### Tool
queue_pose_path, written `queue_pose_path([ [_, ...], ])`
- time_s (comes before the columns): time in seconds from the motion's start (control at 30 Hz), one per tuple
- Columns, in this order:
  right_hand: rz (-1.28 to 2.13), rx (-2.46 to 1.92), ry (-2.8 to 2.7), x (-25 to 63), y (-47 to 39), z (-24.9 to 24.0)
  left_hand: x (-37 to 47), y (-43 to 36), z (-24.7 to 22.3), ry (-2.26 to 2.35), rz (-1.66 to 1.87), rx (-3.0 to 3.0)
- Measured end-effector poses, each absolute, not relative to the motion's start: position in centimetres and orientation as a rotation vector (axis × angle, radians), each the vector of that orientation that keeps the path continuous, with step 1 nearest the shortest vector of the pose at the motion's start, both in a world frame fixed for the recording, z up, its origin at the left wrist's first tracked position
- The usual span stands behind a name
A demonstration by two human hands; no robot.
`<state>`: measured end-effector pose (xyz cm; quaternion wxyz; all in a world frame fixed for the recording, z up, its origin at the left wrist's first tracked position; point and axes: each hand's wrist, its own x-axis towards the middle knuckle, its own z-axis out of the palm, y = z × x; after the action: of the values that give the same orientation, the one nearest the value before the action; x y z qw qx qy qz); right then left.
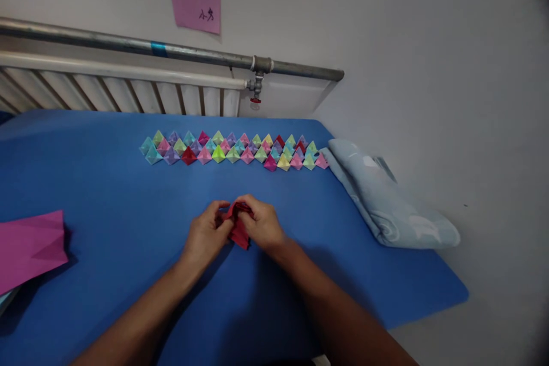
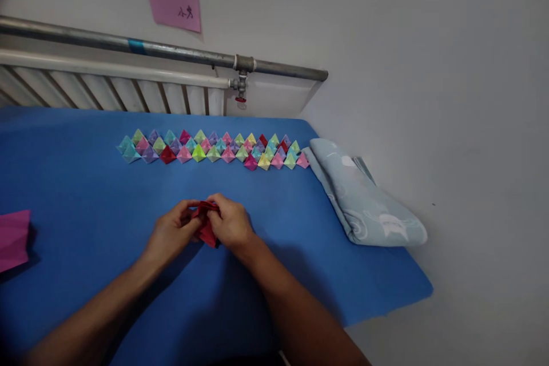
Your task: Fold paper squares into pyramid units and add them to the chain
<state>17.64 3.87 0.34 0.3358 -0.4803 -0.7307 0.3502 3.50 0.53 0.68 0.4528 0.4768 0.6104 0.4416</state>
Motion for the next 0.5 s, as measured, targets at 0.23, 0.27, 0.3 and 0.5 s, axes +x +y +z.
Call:
queue_pose_path([
  [0.23,0.852,-1.213,-1.991,17.63,3.72,0.59,3.22,0.71,0.1,1.471,1.13,1.134],
  [0.27,0.835,-1.213,-2.005,17.65,3.72,0.58,3.16,0.71,0.0,1.484,1.14,1.146],
  [0.3,0.818,-1.211,-2.021,17.68,3.73,0.55,3.11,0.71,-0.08,1.497,1.144,1.16],
  [0.5,0.778,-1.092,-2.001,17.74,3.87,-0.13,3.32,0.56,0.19,1.512,1.11,1.258],
])
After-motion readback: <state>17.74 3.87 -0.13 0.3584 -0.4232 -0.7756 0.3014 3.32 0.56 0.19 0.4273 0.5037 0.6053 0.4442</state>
